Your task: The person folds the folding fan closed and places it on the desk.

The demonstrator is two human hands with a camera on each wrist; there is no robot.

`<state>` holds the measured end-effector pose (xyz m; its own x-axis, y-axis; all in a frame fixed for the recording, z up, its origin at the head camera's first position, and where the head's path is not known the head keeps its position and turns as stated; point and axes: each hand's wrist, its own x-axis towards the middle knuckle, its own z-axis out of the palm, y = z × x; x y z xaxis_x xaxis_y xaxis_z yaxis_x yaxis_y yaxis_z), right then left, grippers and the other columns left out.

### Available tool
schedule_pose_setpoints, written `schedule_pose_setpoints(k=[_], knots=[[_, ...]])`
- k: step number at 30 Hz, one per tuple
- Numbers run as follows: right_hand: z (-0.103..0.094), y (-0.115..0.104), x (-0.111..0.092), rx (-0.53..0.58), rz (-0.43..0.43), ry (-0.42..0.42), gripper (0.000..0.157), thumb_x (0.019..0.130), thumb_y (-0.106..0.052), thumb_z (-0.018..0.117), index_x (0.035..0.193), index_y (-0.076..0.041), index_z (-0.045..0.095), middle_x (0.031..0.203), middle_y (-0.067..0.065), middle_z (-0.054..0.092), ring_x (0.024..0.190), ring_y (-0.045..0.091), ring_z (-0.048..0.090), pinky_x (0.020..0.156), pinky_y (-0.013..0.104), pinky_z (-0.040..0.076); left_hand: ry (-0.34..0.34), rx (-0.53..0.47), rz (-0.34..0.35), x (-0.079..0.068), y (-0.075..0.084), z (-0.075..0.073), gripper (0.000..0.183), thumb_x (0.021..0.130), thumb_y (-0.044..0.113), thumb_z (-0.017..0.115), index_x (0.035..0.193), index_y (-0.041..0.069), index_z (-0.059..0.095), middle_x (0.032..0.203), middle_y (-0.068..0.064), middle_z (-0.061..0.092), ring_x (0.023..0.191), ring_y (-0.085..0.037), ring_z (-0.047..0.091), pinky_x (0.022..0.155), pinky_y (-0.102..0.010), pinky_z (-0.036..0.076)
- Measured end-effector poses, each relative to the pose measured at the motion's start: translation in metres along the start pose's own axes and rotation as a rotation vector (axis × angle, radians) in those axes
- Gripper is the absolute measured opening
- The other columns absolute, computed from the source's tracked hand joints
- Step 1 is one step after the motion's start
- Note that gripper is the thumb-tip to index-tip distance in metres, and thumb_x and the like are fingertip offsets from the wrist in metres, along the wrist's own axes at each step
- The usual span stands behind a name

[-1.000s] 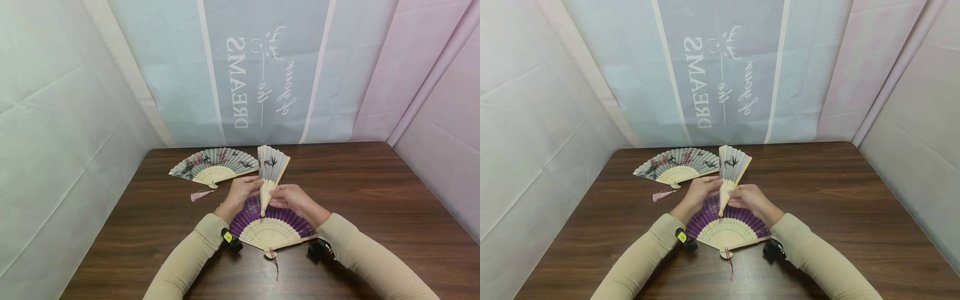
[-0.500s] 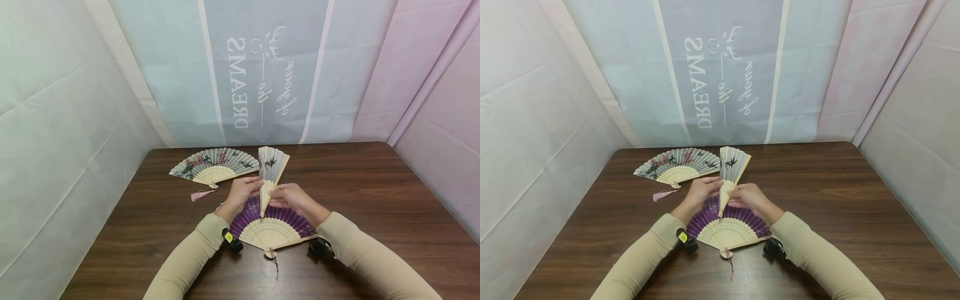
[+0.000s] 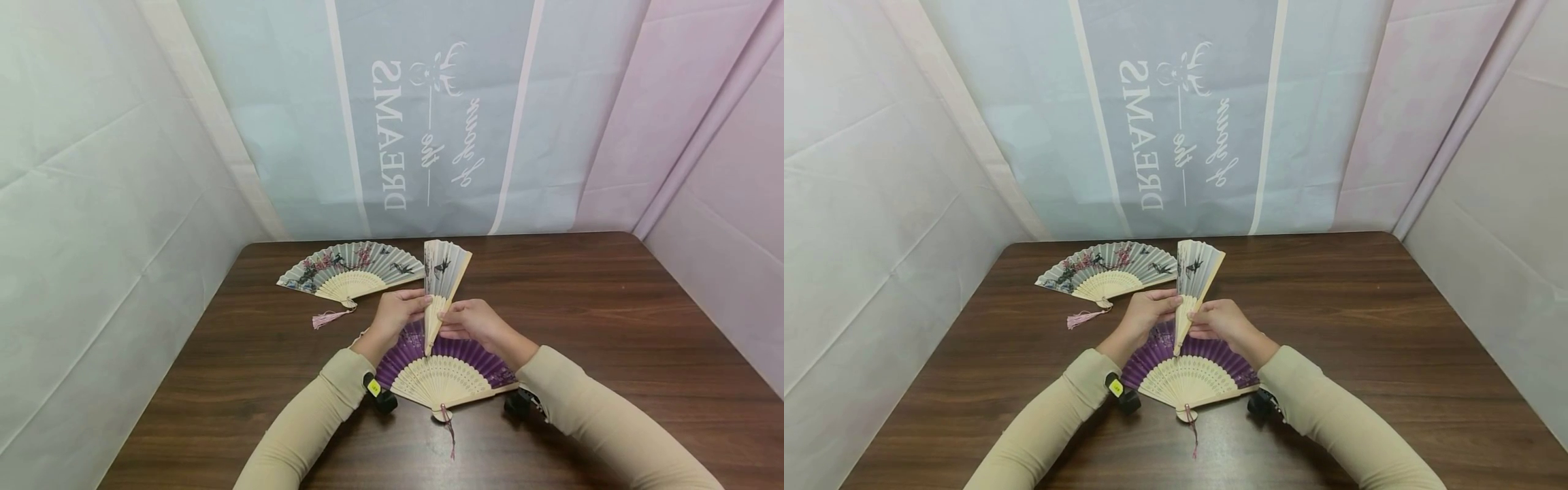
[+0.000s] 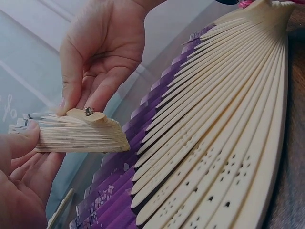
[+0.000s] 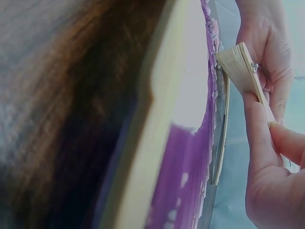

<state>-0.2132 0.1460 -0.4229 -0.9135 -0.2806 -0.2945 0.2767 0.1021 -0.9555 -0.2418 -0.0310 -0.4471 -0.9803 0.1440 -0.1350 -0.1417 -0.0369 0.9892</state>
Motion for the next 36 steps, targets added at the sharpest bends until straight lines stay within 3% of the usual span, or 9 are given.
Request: schedule_pose_setpoints(k=[12,21,36], knots=[[0.0021,-0.0032,0.0001,-0.047,0.0,0.018,0.014,0.097,-0.005,0.06,0.085,0.001,0.063,0.08,0.003,0.072,0.076,0.011,0.071,0.082,0.03,0.064,-0.007,0.008,0.005,0.0002,0.0008,0.0002,0.035,0.092,0.012,0.072,0.122,-0.004,0.067,0.116,-0.021,0.072,0.092,-0.014,0.073,0.084,-0.029,0.063],[0.0014,-0.0034,0.0013,-0.056,0.015,0.033,0.017,0.098,-0.006,0.058,0.099,0.009,0.063,0.084,0.005,0.073,0.078,0.011,0.071,0.084,0.031,0.064,-0.009,0.003,0.0,-0.0011,0.0044,0.0026,0.036,0.092,0.013,0.072,0.123,-0.003,0.067,0.117,-0.021,0.071,0.096,-0.016,0.073,0.087,-0.029,0.063],[0.0041,-0.003,0.0014,-0.06,-0.006,0.054,0.014,0.097,-0.005,0.06,0.093,0.009,0.064,0.079,0.003,0.073,0.075,0.012,0.072,0.079,0.029,0.064,0.003,0.021,0.011,0.0007,0.0011,0.0029,0.035,0.091,0.013,0.073,0.122,-0.002,0.068,0.118,-0.021,0.071,0.099,-0.021,0.073,0.088,-0.031,0.062]])
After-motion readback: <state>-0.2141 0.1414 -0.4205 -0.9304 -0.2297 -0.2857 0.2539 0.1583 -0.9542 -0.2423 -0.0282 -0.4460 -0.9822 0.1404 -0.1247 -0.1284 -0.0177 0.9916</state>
